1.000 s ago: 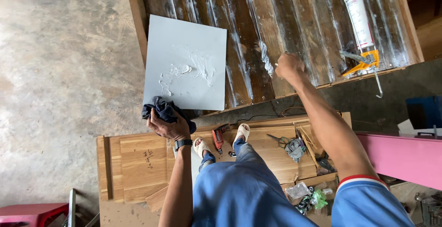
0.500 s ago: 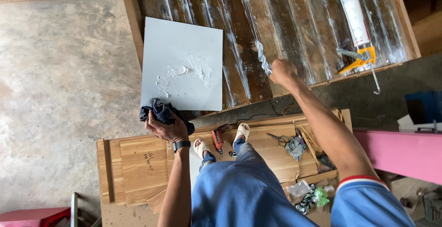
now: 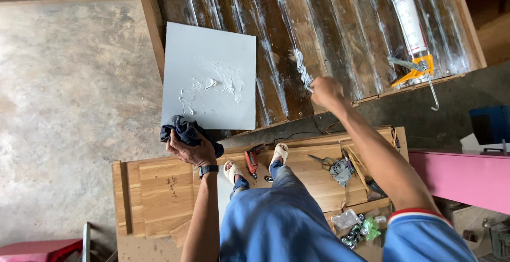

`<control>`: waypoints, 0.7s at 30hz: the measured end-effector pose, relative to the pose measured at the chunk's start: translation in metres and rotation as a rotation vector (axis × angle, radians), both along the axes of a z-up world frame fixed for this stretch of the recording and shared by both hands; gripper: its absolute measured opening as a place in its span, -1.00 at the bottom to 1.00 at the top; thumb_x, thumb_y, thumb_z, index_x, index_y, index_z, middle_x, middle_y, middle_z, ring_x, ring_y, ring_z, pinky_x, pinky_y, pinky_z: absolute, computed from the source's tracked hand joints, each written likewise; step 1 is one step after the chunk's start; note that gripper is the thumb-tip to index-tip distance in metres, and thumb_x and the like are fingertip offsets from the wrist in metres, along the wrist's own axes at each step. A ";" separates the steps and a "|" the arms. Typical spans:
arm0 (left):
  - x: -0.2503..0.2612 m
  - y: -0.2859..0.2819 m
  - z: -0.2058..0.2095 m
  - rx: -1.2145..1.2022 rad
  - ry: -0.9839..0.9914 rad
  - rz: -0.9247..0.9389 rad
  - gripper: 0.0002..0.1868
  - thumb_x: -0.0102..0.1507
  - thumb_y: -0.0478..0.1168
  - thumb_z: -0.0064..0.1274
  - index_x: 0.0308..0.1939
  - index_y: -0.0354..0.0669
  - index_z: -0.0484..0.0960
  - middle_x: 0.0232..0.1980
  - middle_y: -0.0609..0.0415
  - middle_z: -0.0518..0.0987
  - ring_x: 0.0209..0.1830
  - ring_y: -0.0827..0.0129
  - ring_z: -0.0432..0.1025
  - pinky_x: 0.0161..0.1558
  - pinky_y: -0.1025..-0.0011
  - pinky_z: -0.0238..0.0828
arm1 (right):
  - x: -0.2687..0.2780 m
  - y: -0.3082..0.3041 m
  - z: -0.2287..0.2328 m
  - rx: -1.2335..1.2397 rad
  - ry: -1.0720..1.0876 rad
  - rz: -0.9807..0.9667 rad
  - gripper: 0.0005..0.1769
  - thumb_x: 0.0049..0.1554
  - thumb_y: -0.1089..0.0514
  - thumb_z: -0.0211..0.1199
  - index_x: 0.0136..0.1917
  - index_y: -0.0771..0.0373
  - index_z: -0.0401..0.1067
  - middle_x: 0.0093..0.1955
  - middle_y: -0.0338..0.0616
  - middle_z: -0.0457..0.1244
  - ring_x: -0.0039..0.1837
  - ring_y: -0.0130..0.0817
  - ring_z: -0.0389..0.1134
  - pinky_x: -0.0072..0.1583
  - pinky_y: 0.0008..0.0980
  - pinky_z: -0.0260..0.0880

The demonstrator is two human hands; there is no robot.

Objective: The person uses a putty knife to scoop white filler from a metal sheet and applies it into the gaps between wooden planks on a workbench. They repeatedly spread and smooth the filler along the seams, occasionally wiping the tool on a cloth.

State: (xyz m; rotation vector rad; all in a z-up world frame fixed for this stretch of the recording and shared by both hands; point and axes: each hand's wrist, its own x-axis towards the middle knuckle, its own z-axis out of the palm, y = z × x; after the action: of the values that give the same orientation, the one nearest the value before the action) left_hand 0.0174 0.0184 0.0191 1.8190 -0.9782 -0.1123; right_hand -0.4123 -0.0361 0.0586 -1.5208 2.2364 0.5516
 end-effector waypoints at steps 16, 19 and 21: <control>-0.004 -0.003 -0.007 -0.017 -0.031 0.032 -0.44 0.24 -0.17 0.21 0.32 -0.16 0.46 0.15 -0.23 0.39 0.12 -0.27 0.44 0.15 -0.02 0.39 | 0.015 -0.118 0.072 -0.470 -0.145 0.097 -0.76 0.13 0.42 0.17 0.00 0.55 0.60 -0.04 0.40 0.42 0.15 0.32 0.41 0.00 0.15 0.40; -0.005 -0.004 -0.008 -0.002 -0.036 0.065 -0.40 0.22 -0.20 0.24 0.33 -0.13 0.46 0.16 -0.26 0.41 0.12 -0.30 0.45 0.15 -0.04 0.40 | -0.029 -0.169 -0.029 -0.247 0.108 0.121 -0.72 0.06 0.20 0.33 0.07 0.07 0.64 0.06 -0.22 0.45 0.13 -0.21 0.48 -0.09 0.08 0.52; -0.004 -0.003 -0.012 -0.003 -0.081 0.076 -0.40 0.22 -0.18 0.24 0.34 -0.11 0.47 0.18 -0.20 0.42 0.20 -0.22 0.43 0.21 -0.03 0.36 | -0.081 -0.188 -0.116 -0.356 0.035 0.269 -0.91 0.07 0.04 0.35 -0.17 -0.21 0.64 -0.15 -0.42 0.44 0.12 -0.34 0.49 0.06 -0.13 0.55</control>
State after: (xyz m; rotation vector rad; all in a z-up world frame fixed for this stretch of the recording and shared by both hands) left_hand 0.0130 0.0150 0.0072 1.8680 -0.9633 0.0091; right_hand -0.4930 -0.2243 -0.0576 -2.0218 2.2586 0.2612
